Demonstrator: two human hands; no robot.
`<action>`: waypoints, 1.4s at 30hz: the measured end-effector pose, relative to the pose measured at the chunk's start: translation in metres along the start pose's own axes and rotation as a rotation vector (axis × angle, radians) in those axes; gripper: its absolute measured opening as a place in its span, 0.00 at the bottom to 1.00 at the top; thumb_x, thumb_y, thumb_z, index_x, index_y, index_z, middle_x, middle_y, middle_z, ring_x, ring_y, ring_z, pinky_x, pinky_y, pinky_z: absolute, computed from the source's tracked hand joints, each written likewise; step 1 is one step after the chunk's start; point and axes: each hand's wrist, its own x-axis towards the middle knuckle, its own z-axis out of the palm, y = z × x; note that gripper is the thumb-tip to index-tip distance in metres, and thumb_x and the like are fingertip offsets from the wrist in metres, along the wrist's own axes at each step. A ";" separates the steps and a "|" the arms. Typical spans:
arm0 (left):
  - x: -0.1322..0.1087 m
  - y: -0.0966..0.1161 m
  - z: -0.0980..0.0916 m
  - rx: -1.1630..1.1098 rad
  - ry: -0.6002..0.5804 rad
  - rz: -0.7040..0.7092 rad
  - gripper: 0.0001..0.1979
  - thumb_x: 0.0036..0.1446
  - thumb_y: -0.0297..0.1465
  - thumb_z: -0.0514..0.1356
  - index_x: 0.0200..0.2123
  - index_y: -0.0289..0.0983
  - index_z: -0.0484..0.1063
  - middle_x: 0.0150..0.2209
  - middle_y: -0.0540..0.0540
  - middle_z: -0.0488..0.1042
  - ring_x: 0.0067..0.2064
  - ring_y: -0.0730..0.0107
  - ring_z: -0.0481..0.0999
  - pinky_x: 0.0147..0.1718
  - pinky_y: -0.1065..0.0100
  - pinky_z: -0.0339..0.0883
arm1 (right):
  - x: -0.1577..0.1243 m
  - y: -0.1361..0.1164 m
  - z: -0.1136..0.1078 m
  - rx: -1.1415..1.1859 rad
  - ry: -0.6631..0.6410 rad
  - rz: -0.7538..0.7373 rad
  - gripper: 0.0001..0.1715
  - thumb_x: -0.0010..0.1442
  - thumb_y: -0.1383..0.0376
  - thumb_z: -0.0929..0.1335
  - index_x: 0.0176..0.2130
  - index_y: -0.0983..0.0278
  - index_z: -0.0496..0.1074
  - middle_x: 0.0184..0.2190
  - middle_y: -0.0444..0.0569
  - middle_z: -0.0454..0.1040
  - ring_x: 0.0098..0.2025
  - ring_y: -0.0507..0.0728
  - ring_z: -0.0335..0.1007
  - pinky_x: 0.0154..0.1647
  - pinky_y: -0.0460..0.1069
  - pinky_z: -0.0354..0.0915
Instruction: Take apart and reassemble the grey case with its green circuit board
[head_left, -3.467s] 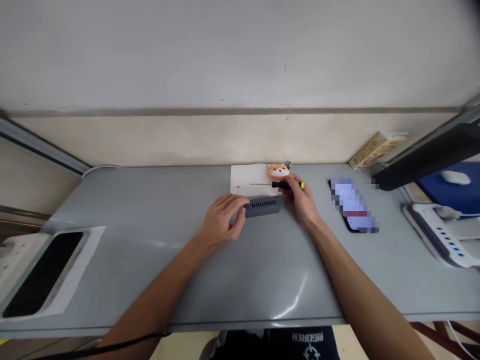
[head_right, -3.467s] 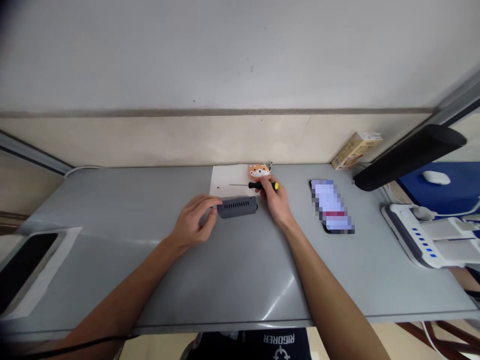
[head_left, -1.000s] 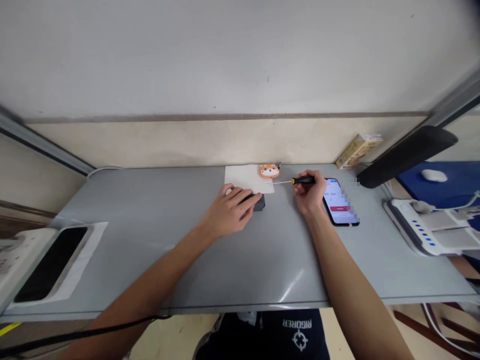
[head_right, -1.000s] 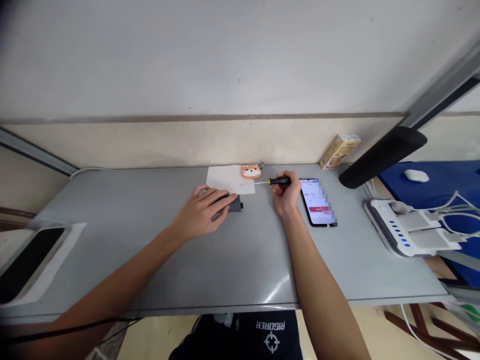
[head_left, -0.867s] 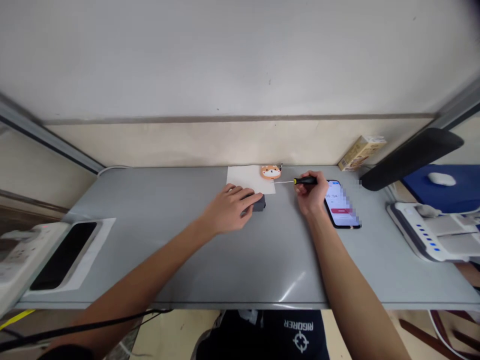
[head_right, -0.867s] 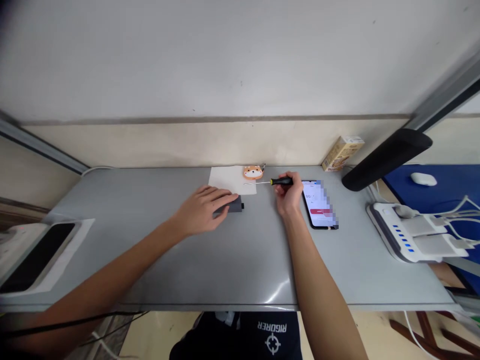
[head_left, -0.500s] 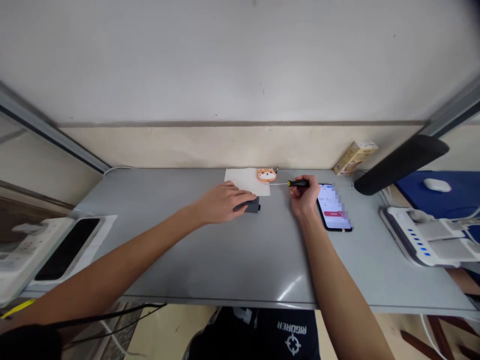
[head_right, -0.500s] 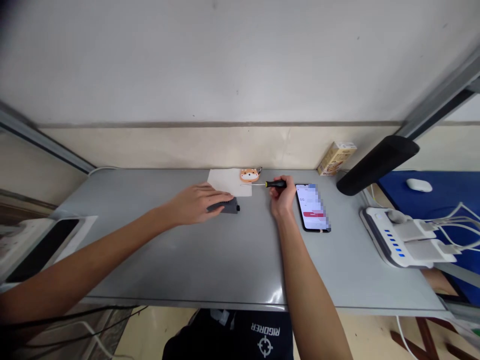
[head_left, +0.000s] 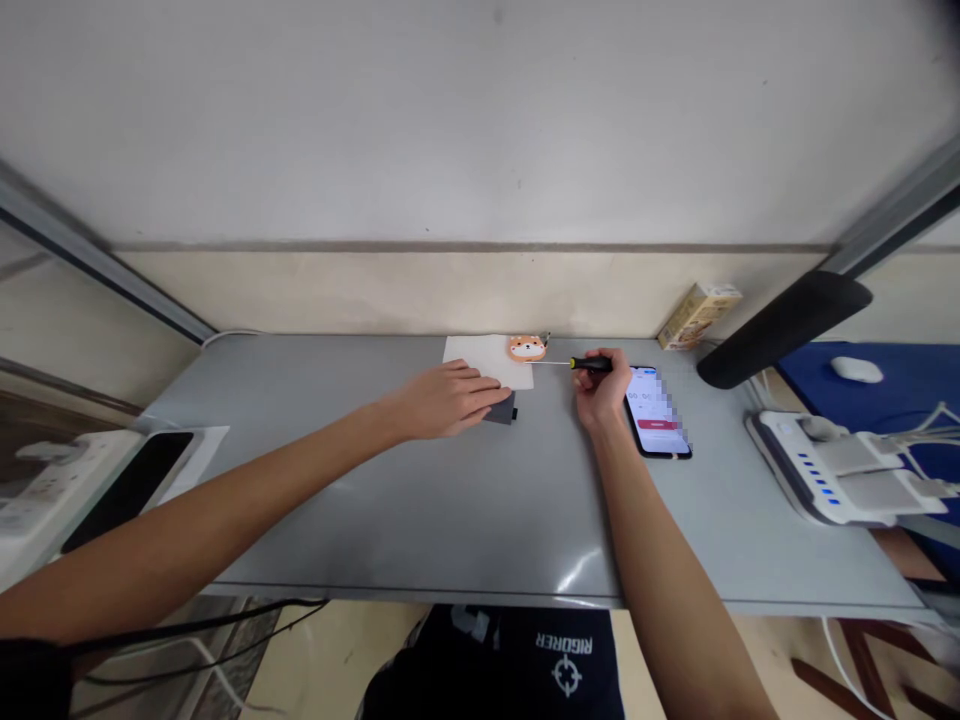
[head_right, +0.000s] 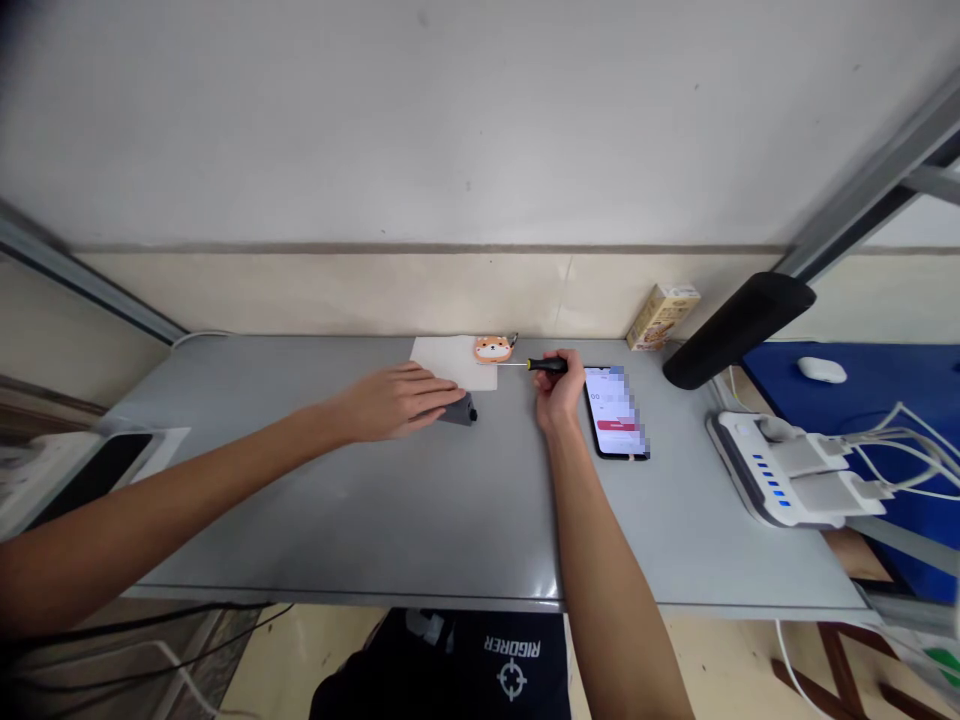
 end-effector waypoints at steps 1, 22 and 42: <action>0.001 0.003 0.001 0.006 0.000 -0.009 0.17 0.72 0.30 0.54 0.60 0.39 0.73 0.53 0.43 0.81 0.47 0.63 0.81 0.47 0.61 0.68 | 0.000 0.000 0.000 -0.001 0.001 -0.002 0.10 0.54 0.63 0.67 0.24 0.62 0.64 0.20 0.39 0.65 0.15 0.45 0.49 0.14 0.45 0.45; -0.046 0.020 0.050 -0.939 0.179 -0.677 0.20 0.65 0.41 0.63 0.58 0.45 0.71 0.48 0.46 0.81 0.47 0.62 0.82 0.48 0.60 0.77 | -0.030 -0.037 -0.007 -0.422 0.207 -0.449 0.18 0.59 0.56 0.68 0.21 0.62 0.67 0.18 0.39 0.62 0.19 0.48 0.55 0.17 0.46 0.51; -0.048 0.023 0.072 -0.691 0.336 -0.718 0.13 0.70 0.38 0.57 0.53 0.40 0.73 0.50 0.42 0.77 0.56 0.57 0.71 0.57 0.52 0.68 | -0.121 0.006 -0.029 -1.047 -0.122 -0.866 0.25 0.69 0.57 0.62 0.22 0.60 0.70 0.18 0.43 0.66 0.22 0.52 0.59 0.25 0.51 0.54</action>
